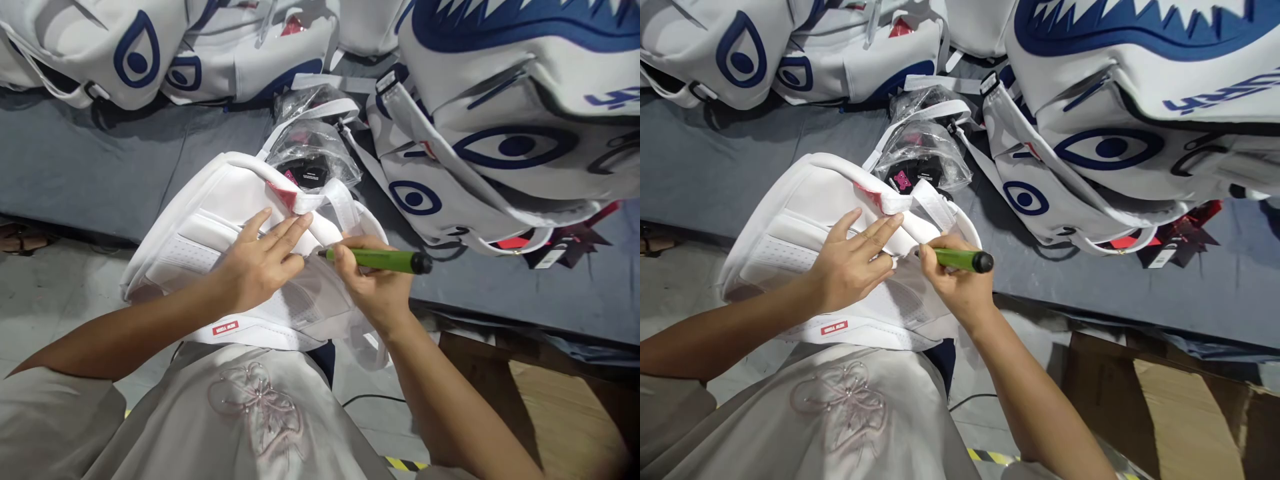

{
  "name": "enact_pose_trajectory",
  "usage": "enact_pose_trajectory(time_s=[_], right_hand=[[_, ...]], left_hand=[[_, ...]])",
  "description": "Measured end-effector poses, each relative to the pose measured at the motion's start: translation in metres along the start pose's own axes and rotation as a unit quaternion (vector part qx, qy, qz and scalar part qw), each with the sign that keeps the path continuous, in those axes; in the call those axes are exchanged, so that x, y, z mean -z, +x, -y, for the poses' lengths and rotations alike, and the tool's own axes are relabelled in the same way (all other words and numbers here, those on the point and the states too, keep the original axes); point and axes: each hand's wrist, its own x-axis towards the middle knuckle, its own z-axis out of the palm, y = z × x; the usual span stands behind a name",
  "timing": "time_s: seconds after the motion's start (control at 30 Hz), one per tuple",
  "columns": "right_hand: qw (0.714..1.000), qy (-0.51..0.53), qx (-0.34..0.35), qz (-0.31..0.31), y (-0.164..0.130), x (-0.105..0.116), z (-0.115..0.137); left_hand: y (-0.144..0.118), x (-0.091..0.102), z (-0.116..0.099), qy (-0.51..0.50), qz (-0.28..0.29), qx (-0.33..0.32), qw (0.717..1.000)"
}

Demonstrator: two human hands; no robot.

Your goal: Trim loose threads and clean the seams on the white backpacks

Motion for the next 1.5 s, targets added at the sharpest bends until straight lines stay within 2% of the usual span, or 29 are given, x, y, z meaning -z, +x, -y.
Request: enact_pose_trajectory(time_s=[0.17,0.4,0.47,0.53,0.63,0.7,0.77,0.83,0.93,1.03,1.13,1.27,1.4,1.5], right_hand=[[0.998,-0.017,0.068,-0.004,-0.007,-0.004,-0.001],[0.998,-0.016,0.067,-0.010,-0.008,-0.006,-0.003],[0.997,-0.028,0.075,-0.020,-0.010,-0.002,-0.002],[0.992,-0.030,0.113,-0.041,-0.013,0.001,0.001],[0.976,-0.025,0.212,-0.044,-0.015,-0.004,0.006],[0.963,-0.051,0.262,-0.043,-0.015,-0.018,0.009],[0.956,-0.073,0.280,-0.057,-0.017,-0.036,0.013],[0.961,-0.052,0.262,-0.071,-0.023,-0.055,0.019],[0.971,0.004,0.226,-0.078,-0.036,-0.070,0.027],[0.973,0.010,0.226,-0.042,-0.042,-0.067,0.032],[0.977,0.002,0.214,0.010,-0.039,-0.058,0.028],[0.990,0.047,0.135,-0.010,-0.039,-0.058,0.018],[0.997,0.060,0.037,-0.036,-0.039,-0.064,0.014],[0.998,0.052,0.035,-0.019,-0.030,-0.057,0.013]], left_hand=[[-0.001,-0.001,-0.001,-0.014,-0.013,0.011,1.000],[0.001,0.005,-0.001,0.010,0.026,-0.002,1.000],[0.003,0.016,0.007,-0.006,0.032,-0.019,0.999],[0.007,0.035,0.021,-0.040,0.026,-0.028,0.998],[0.021,0.067,0.048,-0.041,0.015,0.024,0.999],[0.036,0.078,0.062,-0.025,0.067,0.058,0.996],[0.051,0.076,0.070,-0.021,0.156,0.056,0.986],[0.064,0.063,0.073,-0.008,0.230,0.050,0.972],[0.074,0.041,0.076,0.026,0.267,0.052,0.962],[0.073,0.029,0.080,0.036,0.264,0.041,0.963],[0.065,0.029,0.079,0.045,0.244,0.024,0.968],[0.059,0.031,0.069,0.114,0.257,0.009,0.960],[0.059,0.025,0.062,0.135,0.278,0.031,0.951],[0.056,0.021,0.064,0.132,0.257,0.023,0.957]])
